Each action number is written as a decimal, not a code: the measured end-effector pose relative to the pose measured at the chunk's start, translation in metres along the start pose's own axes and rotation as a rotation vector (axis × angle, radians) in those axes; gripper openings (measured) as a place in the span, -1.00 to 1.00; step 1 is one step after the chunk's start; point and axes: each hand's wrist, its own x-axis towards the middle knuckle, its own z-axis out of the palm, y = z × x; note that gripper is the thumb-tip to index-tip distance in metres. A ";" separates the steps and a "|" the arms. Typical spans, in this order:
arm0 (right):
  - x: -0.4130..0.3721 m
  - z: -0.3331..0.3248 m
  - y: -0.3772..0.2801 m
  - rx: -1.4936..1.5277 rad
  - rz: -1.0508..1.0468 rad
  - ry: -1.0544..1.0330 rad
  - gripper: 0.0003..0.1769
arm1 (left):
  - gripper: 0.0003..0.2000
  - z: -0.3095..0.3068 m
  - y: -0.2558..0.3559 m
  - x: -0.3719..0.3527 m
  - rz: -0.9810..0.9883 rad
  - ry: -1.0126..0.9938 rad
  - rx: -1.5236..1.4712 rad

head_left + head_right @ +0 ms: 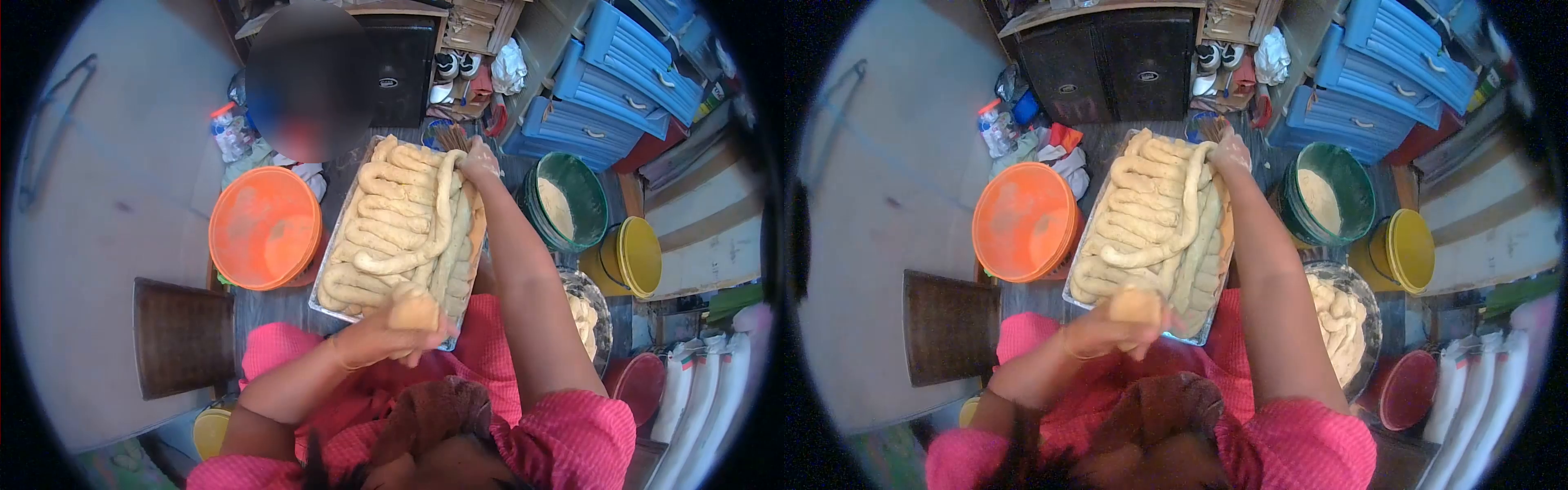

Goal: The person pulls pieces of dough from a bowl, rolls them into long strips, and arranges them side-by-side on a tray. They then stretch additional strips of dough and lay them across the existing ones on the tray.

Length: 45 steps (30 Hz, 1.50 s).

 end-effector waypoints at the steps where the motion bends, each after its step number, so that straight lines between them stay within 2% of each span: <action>1: -0.004 -0.004 -0.005 -0.092 -0.030 -0.011 -0.41 | -0.61 -0.002 0.000 -0.004 0.277 -0.129 -0.032; 2: -0.007 -0.008 -0.009 -0.182 -0.060 -0.021 -0.39 | -0.57 -0.004 0.001 -0.010 0.555 -0.259 -0.062; 3: -0.012 -0.009 -0.010 -0.180 -0.058 -0.021 -0.39 | -0.61 0.020 0.036 -0.041 0.338 0.007 -0.029; 4: -0.020 -0.010 -0.010 -0.208 -0.203 0.000 -0.42 | -0.64 0.042 0.072 -0.072 0.118 0.270 0.008; 5: -0.026 -0.010 -0.010 -0.233 -0.349 0.022 -0.43 | -0.64 0.035 0.075 -0.075 0.116 0.271 0.015; 6: -0.030 -0.007 -0.007 -0.224 -0.348 0.025 -0.43 | -0.70 0.027 0.081 -0.074 0.437 -0.118 0.016; 8: -0.037 0.003 -0.001 -0.250 -0.748 0.064 -0.38 | -0.75 0.014 0.093 -0.078 1.037 -0.924 0.015; 9: -0.043 0.005 -0.002 0.006 -0.841 -0.107 -0.36 | -0.75 0.016 0.092 -0.090 1.024 -0.927 0.027; 11: -0.083 -0.006 -0.009 -0.120 -0.944 -0.457 -0.35 | -0.77 0.023 0.087 -0.116 1.228 -0.794 -0.118; 12: -0.103 -0.014 -0.015 -0.108 -0.943 -0.445 -0.35 | -0.77 0.020 0.091 -0.122 1.216 -0.801 -0.108; 14: -0.142 -0.026 -0.021 -0.349 -0.832 -0.639 -0.39 | -0.79 0.011 0.094 -0.130 1.178 -0.819 -0.038; 15: -0.156 -0.018 -0.014 -0.340 -0.827 -0.637 -0.39 | -0.78 0.010 0.088 -0.140 1.181 -0.672 -0.008; 17: -0.174 0.002 -0.002 -0.297 -0.910 -0.349 -0.30 | -0.77 0.011 0.088 -0.138 1.107 -0.654 -0.012; 18: -0.189 0.001 -0.004 -0.291 -0.908 -0.346 -0.30 | -0.76 0.012 0.088 -0.137 1.040 -0.629 -0.021; 20: -0.221 0.000 -0.015 -0.123 -1.087 -0.589 -0.27 | -0.71 0.009 0.089 -0.130 0.924 -0.631 -0.003; 22: -0.254 0.009 -0.017 -0.135 -1.093 -0.619 -0.30 | -0.64 0.032 0.082 -0.102 1.284 -0.411 -0.155; 24: -0.269 0.012 -0.017 -0.152 -1.101 -0.651 -0.32 | -0.56 0.012 0.095 -0.098 0.889 -0.384 -0.117; 26: -0.271 0.010 -0.015 -0.131 -1.016 -0.696 -0.40 | -0.49 0.019 0.123 -0.071 0.828 -0.125 0.026; 28: -0.270 0.006 -0.010 -0.143 -1.038 -0.718 -0.47 | -0.48 0.000 0.153 -0.035 0.628 -0.084 0.150; 30: -0.273 0.015 0.006 -0.046 -1.093 -0.545 -0.45 | -0.50 -0.019 0.177 0.031 0.399 0.268 0.614; 32: -0.277 0.006 0.002 -0.155 -1.052 -0.611 -0.44 | -0.57 -0.038 0.181 0.082 0.094 0.376 0.782; 33: -0.278 0.004 0.000 -0.267 -0.999 -0.676 -0.43 | -0.58 -0.047 0.178 0.107 0.020 0.390 0.846; 36: -0.278 0.015 0.011 -0.144 -1.085 -0.539 -0.51 | -0.65 -0.094 0.164 0.193 -0.225 0.523 1.037; 38: -0.274 0.014 0.007 -0.152 -1.053 -0.556 -0.48 | -0.70 -0.117 0.158 0.232 -0.072 0.744 0.967; 39: -0.271 0.014 0.007 -0.171 -1.071 -0.558 -0.46 | -0.74 -0.122 0.159 0.246 0.027 0.848 0.823; 40: -0.271 0.015 0.010 -0.185 -1.085 -0.567 -0.45 | -0.70 -0.125 0.161 0.256 0.213 0.879 0.643; 41: -0.269 0.013 0.011 -0.156 -1.067 -0.616 -0.44 | -0.73 -0.129 0.164 0.266 0.442 0.824 0.412; 42: -0.267 0.011 0.010 -0.142 -1.061 -0.628 -0.44 | -0.73 -0.117 0.171 0.262 0.495 0.866 0.363; 43: -0.263 0.009 0.009 -0.160 -1.069 -0.664 -0.43 | -0.72 -0.112 0.177 0.252 0.497 0.779 0.281; 45: -0.260 0.007 0.007 -0.159 -1.081 -0.702 -0.41 | -0.72 -0.098 0.172 0.216 0.622 0.672 0.207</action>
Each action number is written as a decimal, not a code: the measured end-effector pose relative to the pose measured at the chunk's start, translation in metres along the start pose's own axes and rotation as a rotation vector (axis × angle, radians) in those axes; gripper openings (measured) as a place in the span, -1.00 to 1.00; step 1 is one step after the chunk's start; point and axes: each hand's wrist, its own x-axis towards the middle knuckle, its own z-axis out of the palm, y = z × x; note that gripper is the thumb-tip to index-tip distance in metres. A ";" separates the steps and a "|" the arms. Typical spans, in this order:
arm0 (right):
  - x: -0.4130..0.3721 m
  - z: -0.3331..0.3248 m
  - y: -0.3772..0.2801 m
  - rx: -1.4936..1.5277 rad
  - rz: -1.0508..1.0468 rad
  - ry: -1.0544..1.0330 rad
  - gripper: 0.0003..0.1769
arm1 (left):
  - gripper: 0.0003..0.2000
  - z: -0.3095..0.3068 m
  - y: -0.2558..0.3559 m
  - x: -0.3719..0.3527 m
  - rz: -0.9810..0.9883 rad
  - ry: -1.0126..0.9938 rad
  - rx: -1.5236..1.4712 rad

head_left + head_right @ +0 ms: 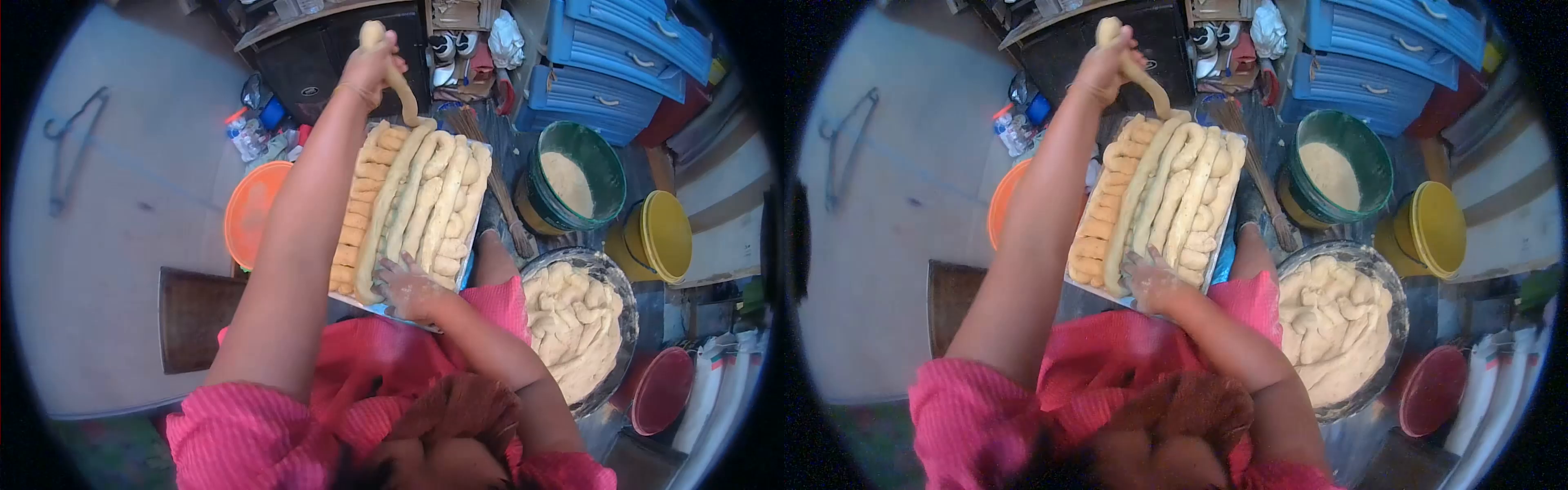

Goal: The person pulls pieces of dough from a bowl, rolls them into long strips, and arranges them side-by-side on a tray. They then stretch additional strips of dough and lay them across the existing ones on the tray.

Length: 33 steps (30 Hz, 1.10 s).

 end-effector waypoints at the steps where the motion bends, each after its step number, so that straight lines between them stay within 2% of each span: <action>1: 0.000 -0.001 0.000 0.003 0.001 -0.012 -0.41 | -0.73 -0.015 0.003 -0.022 0.041 -0.084 -0.031; 2: 0.000 -0.001 0.001 0.004 0.005 -0.021 -0.40 | -0.76 -0.024 0.006 -0.057 0.060 -0.048 0.030; 5: 0.000 0.002 0.004 0.026 -0.007 -0.020 -0.40 | -0.83 -0.064 -0.016 -0.154 -0.095 -0.023 -0.034; 6: 0.001 0.004 0.004 0.029 -0.008 -0.018 -0.40 | -0.83 -0.087 -0.031 -0.179 -0.166 -0.177 -0.039; 9: 0.000 0.009 0.002 0.004 -0.009 0.016 -0.40 | -0.82 -0.132 -0.092 -0.235 -0.276 -0.181 0.050; 11: 0.000 0.004 -0.002 -0.022 0.027 0.022 -0.40 | -0.80 -0.155 -0.129 -0.255 -0.368 0.046 0.071; 12: 0.000 0.004 -0.002 -0.023 0.027 0.032 -0.40 | -0.80 -0.152 -0.128 -0.257 -0.368 0.056 0.072; 14: 0.005 0.012 0.005 0.001 0.025 0.039 -0.40 | -0.77 -0.137 -0.126 -0.255 -0.271 0.270 0.240; 15: 0.006 0.016 0.007 0.024 0.030 0.049 -0.39 | -0.77 -0.133 -0.120 -0.257 -0.274 0.279 0.243; 16: 0.004 0.013 0.005 0.042 0.001 0.149 -0.51 | -0.75 -0.129 -0.113 -0.258 -0.229 0.122 0.532; 17: 0.004 0.006 0.003 0.044 -0.004 0.151 -0.51 | -0.72 -0.128 -0.107 -0.259 -0.179 -0.044 0.817; 19: 0.003 -0.015 0.000 0.259 0.097 0.155 -0.65 | -0.71 -0.132 -0.100 -0.255 -0.148 -0.059 0.820; 20: 0.007 -0.006 0.008 0.347 0.072 0.410 -0.76 | -0.72 -0.136 -0.094 -0.247 -0.276 -0.131 0.930; 21: 0.007 -0.009 0.010 0.343 0.076 0.413 -0.76 | -0.73 -0.139 -0.090 -0.241 -0.405 -0.204 1.037; 22: 0.007 -0.015 0.012 0.407 0.124 0.499 -0.76 | -0.71 -0.140 -0.086 -0.236 -0.484 -0.256 0.919; 23: 0.007 -0.021 0.014 0.471 0.172 0.587 -0.76 | -0.71 -0.138 -0.084 -0.226 -0.479 -0.260 0.918; 25: 0.007 -0.026 0.020 0.460 0.188 0.626 -0.78 | -0.64 -0.131 -0.079 -0.197 -0.548 -0.453 0.997; 27: 0.008 -0.026 0.023 0.487 0.223 0.771 -0.77 | -0.57 -0.121 -0.099 -0.159 0.110 -0.158 1.123; 29: 0.006 -0.028 0.025 0.523 0.260 0.783 -0.76 | -0.47 -0.117 -0.113 -0.108 0.374 -0.053 1.251; 30: 0.007 -0.029 0.027 0.558 0.282 0.801 -0.76 | -0.47 -0.117 -0.132 -0.087 0.374 -0.068 1.243; 32: 0.005 -0.025 0.036 0.499 0.270 0.823 -0.75 | -0.38 -0.110 -0.176 -0.056 0.387 0.016 1.613; 33: 0.005 -0.023 0.040 0.447 0.242 0.835 -0.74 | -0.38 -0.097 -0.180 -0.055 0.392 -0.004 1.605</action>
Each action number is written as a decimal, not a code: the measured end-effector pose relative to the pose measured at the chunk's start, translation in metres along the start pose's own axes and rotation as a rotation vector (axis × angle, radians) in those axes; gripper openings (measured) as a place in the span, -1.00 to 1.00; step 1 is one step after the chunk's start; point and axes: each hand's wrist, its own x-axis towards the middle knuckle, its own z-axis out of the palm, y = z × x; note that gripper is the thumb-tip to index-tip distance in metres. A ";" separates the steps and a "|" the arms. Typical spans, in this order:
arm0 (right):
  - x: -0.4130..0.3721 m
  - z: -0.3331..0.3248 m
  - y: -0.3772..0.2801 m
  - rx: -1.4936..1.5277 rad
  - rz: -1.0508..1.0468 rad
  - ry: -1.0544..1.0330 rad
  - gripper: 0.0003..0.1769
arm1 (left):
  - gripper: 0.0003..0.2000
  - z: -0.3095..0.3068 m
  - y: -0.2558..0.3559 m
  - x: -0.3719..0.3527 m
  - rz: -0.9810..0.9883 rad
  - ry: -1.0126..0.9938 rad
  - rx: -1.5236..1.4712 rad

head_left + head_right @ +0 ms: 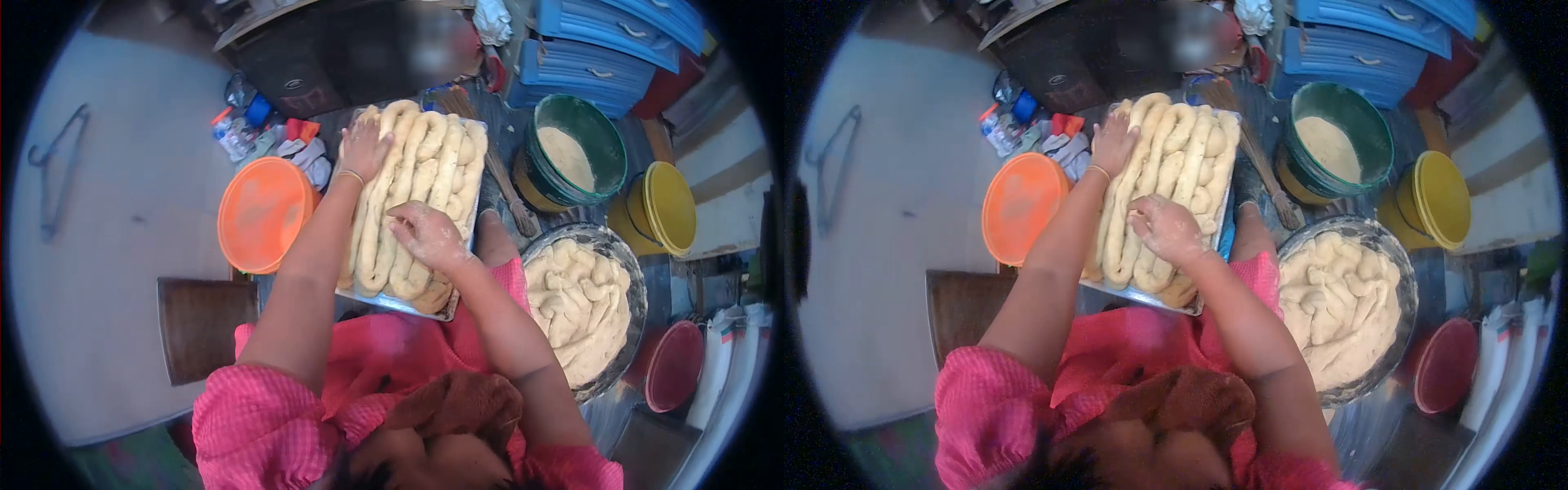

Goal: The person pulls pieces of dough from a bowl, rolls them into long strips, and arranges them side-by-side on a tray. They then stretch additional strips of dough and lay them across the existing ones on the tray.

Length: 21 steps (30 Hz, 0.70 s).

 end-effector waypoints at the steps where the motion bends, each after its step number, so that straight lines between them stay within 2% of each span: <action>1: 0.001 -0.004 -0.002 0.013 0.030 -0.025 -0.73 | -0.35 -0.003 0.014 -0.003 0.024 -0.104 -0.188; 2: 0.002 -0.009 -0.004 0.017 0.047 -0.018 -0.73 | -0.32 -0.007 0.024 -0.007 0.045 -0.213 -0.369; 6: 0.013 -0.015 -0.008 0.021 -0.020 -0.027 -0.72 | -0.28 -0.009 0.023 -0.010 0.087 -0.280 -0.332; 7: 0.013 -0.015 -0.007 0.022 -0.026 -0.024 -0.71 | -0.28 -0.010 0.019 -0.002 0.087 -0.278 -0.331; 9: 0.010 -0.010 -0.007 0.035 -0.022 -0.009 -0.72 | -0.28 -0.009 0.008 0.026 -0.085 -0.257 -0.241; 10: 0.008 -0.008 -0.006 0.050 -0.011 0.007 -0.72 | -0.28 -0.002 0.003 0.036 -0.081 -0.263 -0.247; 12: 0.005 -0.005 0.000 0.030 0.001 -0.015 -0.72 | -0.28 0.016 0.000 0.050 -0.027 -0.114 -0.134; 13: 0.003 -0.005 0.003 0.015 -0.001 -0.037 -0.72 | -0.28 0.025 0.005 0.054 -0.020 -0.131 -0.139; 15: 0.003 -0.009 0.007 0.005 0.003 -0.027 -0.72 | -0.27 0.030 0.017 0.062 -0.045 -0.257 -0.525; 16: 0.005 -0.012 0.007 -0.004 -0.011 -0.023 -0.72 | -0.27 0.028 0.021 0.060 -0.035 -0.260 -0.520; 18: 0.011 -0.019 0.001 0.026 -0.002 -0.006 -0.71 | -0.26 0.018 0.025 0.046 0.068 -0.310 -0.798; 21: 0.010 -0.014 -0.001 0.050 0.000 -0.014 -0.71 | -0.29 -0.002 0.039 0.032 -0.006 -0.340 -0.496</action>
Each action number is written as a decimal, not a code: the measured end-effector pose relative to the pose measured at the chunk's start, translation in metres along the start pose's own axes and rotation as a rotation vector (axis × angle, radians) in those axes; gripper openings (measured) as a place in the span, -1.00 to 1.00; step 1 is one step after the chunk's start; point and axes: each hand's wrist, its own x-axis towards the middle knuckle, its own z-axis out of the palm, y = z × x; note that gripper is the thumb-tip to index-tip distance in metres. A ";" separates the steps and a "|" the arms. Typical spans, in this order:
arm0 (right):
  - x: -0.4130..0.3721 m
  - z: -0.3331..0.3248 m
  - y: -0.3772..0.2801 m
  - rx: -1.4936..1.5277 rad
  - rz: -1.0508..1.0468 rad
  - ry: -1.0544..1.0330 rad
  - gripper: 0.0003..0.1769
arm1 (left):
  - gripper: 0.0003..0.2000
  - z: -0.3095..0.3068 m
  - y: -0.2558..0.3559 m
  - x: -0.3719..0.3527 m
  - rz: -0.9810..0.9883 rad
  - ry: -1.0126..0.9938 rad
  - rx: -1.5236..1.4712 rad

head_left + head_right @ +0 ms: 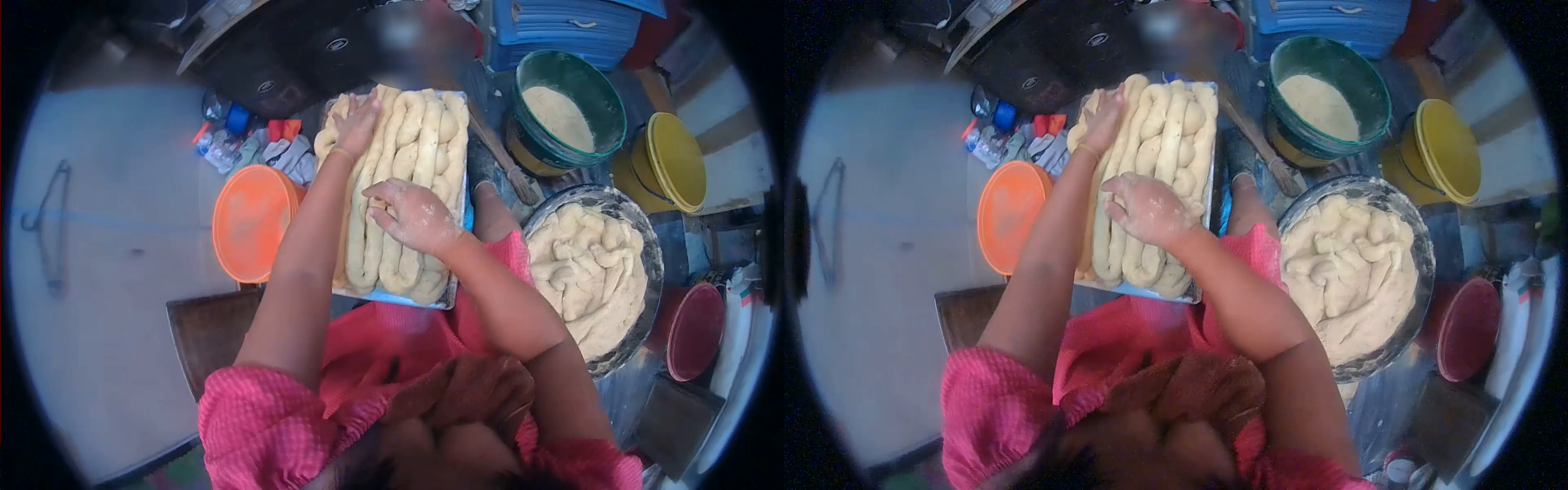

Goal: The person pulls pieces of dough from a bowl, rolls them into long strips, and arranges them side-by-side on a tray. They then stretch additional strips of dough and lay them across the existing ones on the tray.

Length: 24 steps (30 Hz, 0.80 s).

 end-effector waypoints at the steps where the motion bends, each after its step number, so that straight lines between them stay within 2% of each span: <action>1: 0.000 0.003 0.000 -0.016 -0.009 -0.011 -0.71 | -0.30 0.000 0.001 -0.004 -0.058 0.008 0.143; 3: -0.001 0.008 0.001 -0.001 -0.008 -0.024 -0.70 | -0.31 -0.007 -0.002 -0.013 -0.023 0.036 0.252; 5: 0.000 0.007 0.003 -0.010 0.011 -0.038 -0.69 | -0.34 -0.020 0.012 -0.040 -0.129 0.151 -0.011; 6: 0.000 0.005 0.003 -0.007 0.016 -0.031 -0.69 | -0.34 -0.031 0.021 -0.067 -0.124 0.143 -0.007; 8: 0.001 -0.002 0.003 -0.047 0.096 -0.046 -0.68 | -0.45 -0.055 0.037 -0.143 -0.391 0.116 -0.609; 9: 0.000 -0.003 0.006 -0.041 0.083 -0.023 -0.67 | -0.50 -0.050 0.026 -0.175 -0.451 0.135 -0.721; 10: -0.001 0.001 0.009 -0.041 0.085 0.002 -0.66 | -0.52 -0.036 0.002 -0.205 -0.346 0.157 -0.751; 11: -0.003 0.004 0.012 -0.035 0.081 0.008 -0.65 | -0.48 -0.023 -0.015 -0.229 -0.099 0.090 -0.134; 13: -0.005 0.007 0.011 -0.027 0.129 -0.030 -0.64 | -0.42 0.011 -0.005 -0.256 -0.114 0.133 -0.180; 14: -0.005 0.007 0.007 -0.019 0.170 -0.079 -0.63 | -0.38 0.014 0.003 -0.255 -0.144 0.074 -0.280; 16: -0.009 0.013 0.008 -0.049 0.139 -0.039 -0.63 | -0.35 0.001 0.021 -0.252 -0.163 0.004 -0.382; 17: -0.012 0.014 0.010 -0.059 0.151 -0.026 -0.63 | -0.34 -0.008 0.030 -0.250 -0.238 -0.024 -0.521; 19: -0.017 0.001 0.007 0.026 0.127 0.196 -0.65 | -0.32 -0.029 0.060 -0.241 -0.384 -0.075 -0.792; 20: -0.025 -0.014 0.008 0.077 0.202 0.298 -0.65 | -0.32 -0.037 0.080 -0.237 -0.375 -0.085 -0.793; 22: -0.051 -0.062 0.017 0.167 0.324 0.480 -0.65 | -0.34 -0.045 0.138 -0.224 -0.103 -0.021 -0.458; 23: -0.064 -0.086 0.035 0.205 0.369 0.561 -0.65 | -0.34 -0.041 0.161 -0.218 -0.102 -0.027 -0.464; 24: -0.085 -0.104 0.060 0.222 0.426 0.631 -0.63 | -0.35 -0.036 0.184 -0.211 -0.008 -0.040 -0.461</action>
